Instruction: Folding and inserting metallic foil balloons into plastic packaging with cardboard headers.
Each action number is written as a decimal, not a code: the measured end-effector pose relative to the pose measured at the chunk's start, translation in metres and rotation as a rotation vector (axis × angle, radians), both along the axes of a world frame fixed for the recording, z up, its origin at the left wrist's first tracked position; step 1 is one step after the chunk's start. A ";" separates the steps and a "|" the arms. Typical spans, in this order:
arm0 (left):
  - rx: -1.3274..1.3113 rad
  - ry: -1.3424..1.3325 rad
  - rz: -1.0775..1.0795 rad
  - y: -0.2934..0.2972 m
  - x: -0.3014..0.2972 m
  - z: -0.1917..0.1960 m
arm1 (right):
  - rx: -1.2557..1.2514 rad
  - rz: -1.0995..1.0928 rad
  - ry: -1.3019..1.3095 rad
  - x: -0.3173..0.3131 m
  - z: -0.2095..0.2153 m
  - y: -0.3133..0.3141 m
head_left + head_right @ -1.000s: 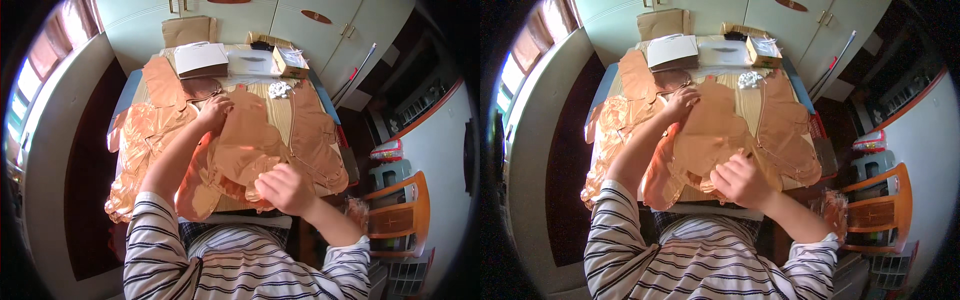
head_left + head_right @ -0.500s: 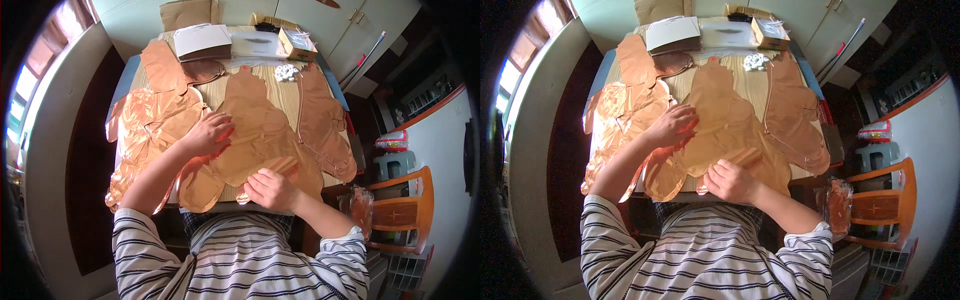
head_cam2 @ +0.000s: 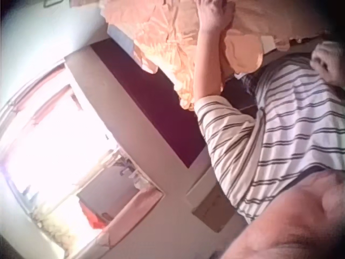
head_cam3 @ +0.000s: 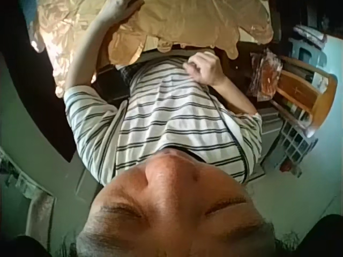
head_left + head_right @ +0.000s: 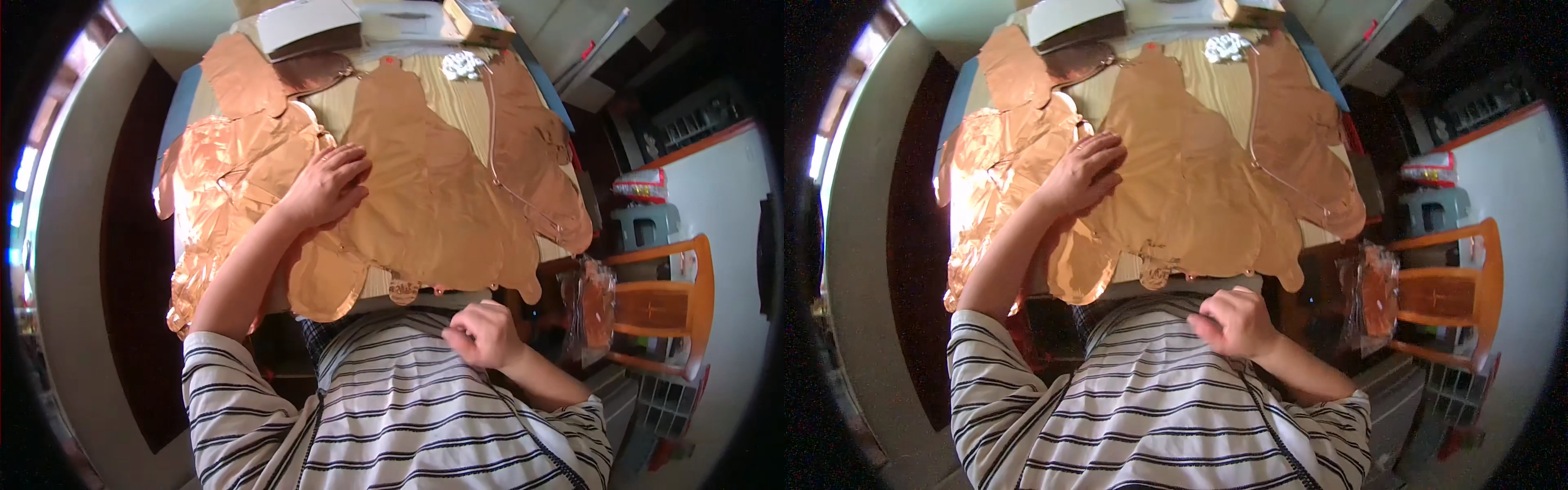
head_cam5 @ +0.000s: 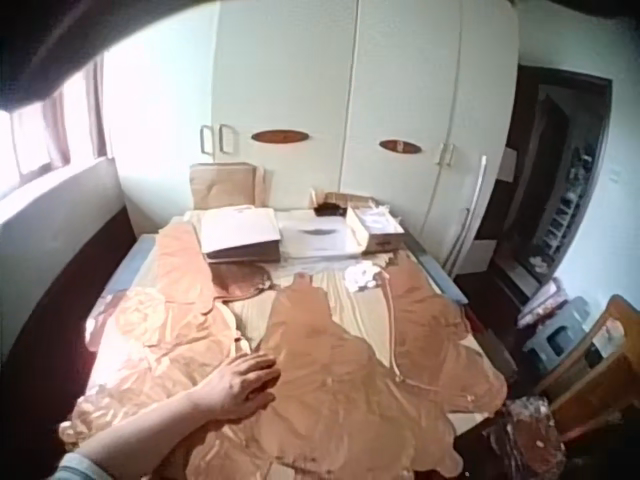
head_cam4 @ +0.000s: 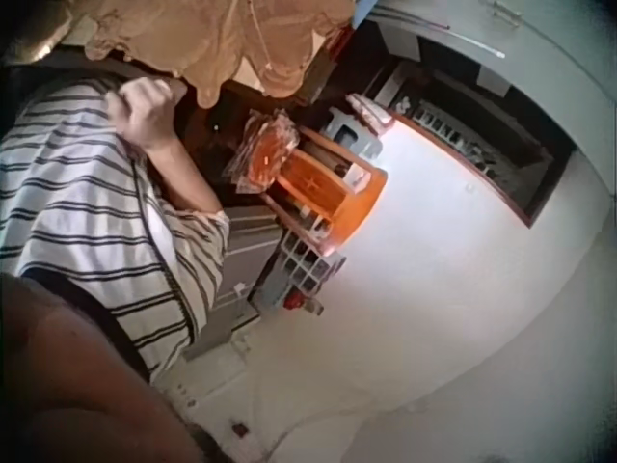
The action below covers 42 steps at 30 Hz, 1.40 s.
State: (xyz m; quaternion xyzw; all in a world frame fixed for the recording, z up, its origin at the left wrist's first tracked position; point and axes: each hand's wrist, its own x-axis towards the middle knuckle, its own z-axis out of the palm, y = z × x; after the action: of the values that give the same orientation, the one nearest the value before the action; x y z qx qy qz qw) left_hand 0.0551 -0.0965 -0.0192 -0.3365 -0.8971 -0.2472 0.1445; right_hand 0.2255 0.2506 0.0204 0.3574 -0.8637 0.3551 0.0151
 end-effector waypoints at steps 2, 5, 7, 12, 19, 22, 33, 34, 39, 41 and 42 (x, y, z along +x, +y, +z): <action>-0.002 -0.022 0.016 -0.003 0.003 -0.001 | 0.063 -0.367 -0.729 0.020 -0.017 0.006; -0.015 -0.021 -0.014 -0.002 0.000 -0.002 | -0.531 -0.540 -1.321 0.026 -0.061 0.013; -0.049 -0.020 -0.028 -0.001 0.001 0.002 | -0.872 -0.597 -1.360 0.011 -0.054 -0.006; -0.063 -0.016 -0.005 -0.002 0.005 0.003 | -0.880 -0.763 -1.287 -0.003 -0.044 -0.030; -0.070 -0.074 0.039 -0.011 0.031 0.020 | -0.838 -0.774 -1.200 -0.011 -0.026 -0.026; -0.060 -0.100 0.033 -0.015 0.042 0.025 | -0.721 -0.782 -1.110 -0.015 -0.027 -0.025; 0.529 -0.719 0.267 0.022 0.119 0.053 | -0.731 -0.804 -0.948 -0.026 0.001 0.008; 0.704 -0.829 0.287 0.024 0.125 0.045 | -0.725 -0.808 -0.957 -0.028 -0.002 0.013; 0.253 -0.459 0.272 0.040 0.128 0.046 | -0.634 -0.798 -0.983 -0.039 -0.006 0.036; 0.196 -0.340 0.197 0.045 0.118 0.043 | -0.594 -0.787 -0.975 -0.041 0.001 0.038; 0.167 -0.280 0.159 0.047 0.111 0.040 | -0.577 -0.786 -0.960 -0.042 0.003 0.037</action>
State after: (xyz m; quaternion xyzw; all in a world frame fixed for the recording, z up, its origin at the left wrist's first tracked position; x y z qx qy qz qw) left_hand 0.1660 -0.0494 0.0212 -0.2135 -0.9086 -0.3530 0.0648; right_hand 0.1840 0.2877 0.0238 -0.1979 -0.7112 0.6583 -0.1470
